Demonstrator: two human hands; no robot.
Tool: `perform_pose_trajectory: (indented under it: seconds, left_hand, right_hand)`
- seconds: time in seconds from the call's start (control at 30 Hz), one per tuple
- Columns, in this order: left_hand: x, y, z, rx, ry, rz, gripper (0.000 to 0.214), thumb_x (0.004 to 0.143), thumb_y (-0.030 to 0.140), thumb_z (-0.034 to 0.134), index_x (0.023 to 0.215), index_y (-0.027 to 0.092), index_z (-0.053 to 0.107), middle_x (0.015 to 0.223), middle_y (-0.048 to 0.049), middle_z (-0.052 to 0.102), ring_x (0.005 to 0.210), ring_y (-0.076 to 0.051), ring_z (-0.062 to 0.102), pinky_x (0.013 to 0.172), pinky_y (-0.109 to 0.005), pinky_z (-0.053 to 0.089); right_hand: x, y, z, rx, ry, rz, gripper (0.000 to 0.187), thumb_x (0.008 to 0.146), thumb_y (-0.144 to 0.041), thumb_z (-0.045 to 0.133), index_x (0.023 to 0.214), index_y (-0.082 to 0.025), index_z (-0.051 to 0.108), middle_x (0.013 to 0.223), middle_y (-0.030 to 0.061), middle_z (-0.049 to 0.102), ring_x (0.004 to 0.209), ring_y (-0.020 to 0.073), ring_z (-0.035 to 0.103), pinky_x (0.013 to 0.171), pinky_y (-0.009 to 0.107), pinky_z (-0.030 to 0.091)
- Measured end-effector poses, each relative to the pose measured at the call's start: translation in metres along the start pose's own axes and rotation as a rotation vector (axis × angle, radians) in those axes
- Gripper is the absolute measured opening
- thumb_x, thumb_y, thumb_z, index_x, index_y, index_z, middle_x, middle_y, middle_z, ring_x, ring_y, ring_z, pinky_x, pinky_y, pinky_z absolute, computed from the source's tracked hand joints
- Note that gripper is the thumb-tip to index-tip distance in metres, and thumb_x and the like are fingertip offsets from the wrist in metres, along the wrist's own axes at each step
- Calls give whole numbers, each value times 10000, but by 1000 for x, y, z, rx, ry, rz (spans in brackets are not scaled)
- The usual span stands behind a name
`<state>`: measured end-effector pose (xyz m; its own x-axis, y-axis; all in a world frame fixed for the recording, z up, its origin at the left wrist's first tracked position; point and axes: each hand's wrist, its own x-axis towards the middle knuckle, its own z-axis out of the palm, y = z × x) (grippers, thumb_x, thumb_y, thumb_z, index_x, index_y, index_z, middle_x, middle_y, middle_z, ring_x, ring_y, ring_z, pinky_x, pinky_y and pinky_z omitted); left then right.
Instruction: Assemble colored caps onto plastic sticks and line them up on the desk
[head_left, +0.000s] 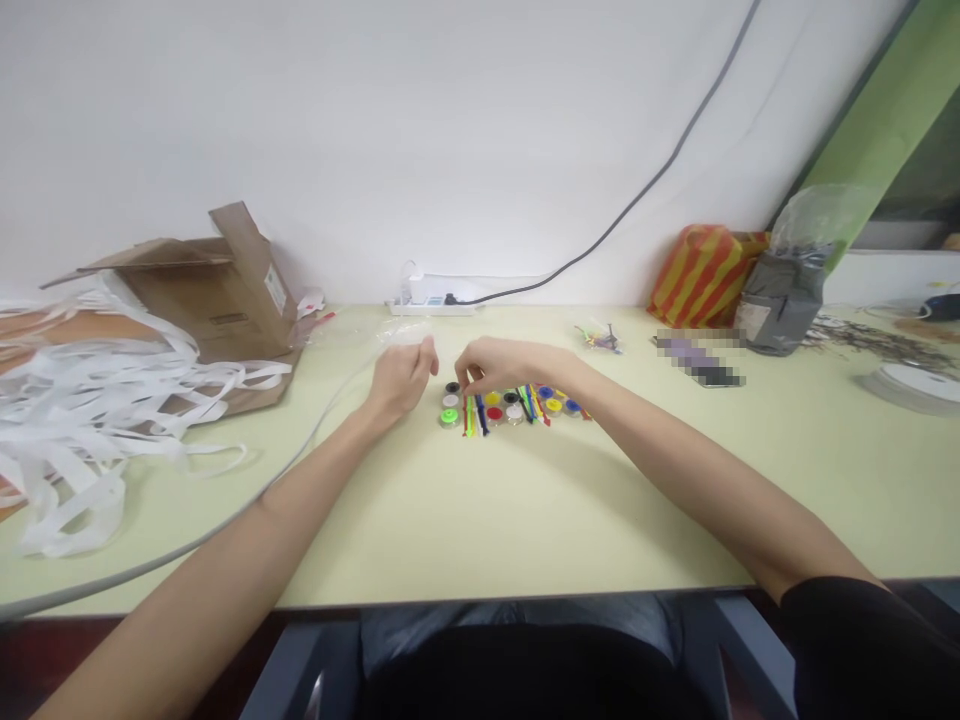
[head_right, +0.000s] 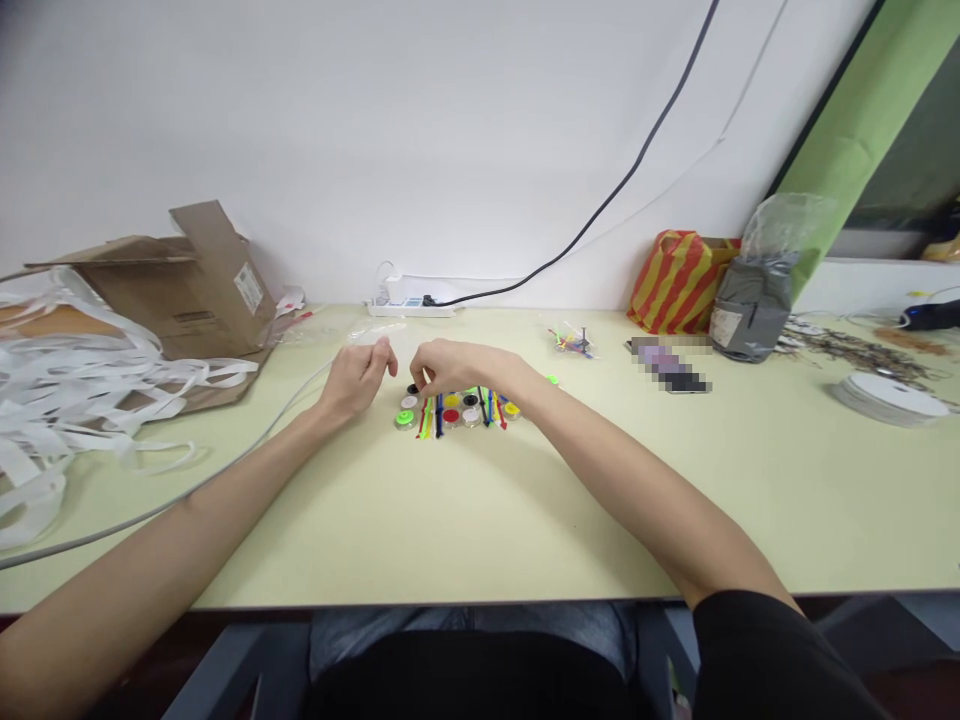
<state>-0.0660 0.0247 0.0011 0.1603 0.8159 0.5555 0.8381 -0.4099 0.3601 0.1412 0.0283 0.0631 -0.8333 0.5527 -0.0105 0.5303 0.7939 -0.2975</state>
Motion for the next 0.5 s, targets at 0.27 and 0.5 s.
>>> perform_pose_trajectory:
  seconds: [0.27, 0.5]
  left_hand:
    - [-2, -5, 3, -16, -73, -29, 581, 1009, 444, 230, 601, 204, 566, 611, -31, 620, 621, -174, 554, 664, -312, 342]
    - [-2, -3, 9, 28, -81, -9, 395, 989, 411, 251, 667, 227, 388, 586, -2, 495, 582, -173, 462, 601, -308, 279]
  right_hand:
    - [-55, 11, -21, -60, 278, 76, 162, 892, -163, 545, 938, -162, 700, 812, 27, 674, 647, 110, 523, 614, 231, 327]
    - [-128, 92, 18, -47, 795, 401, 257, 909, -179, 477, 1065, -191, 680, 771, 27, 675, 693, 162, 585, 697, 270, 404]
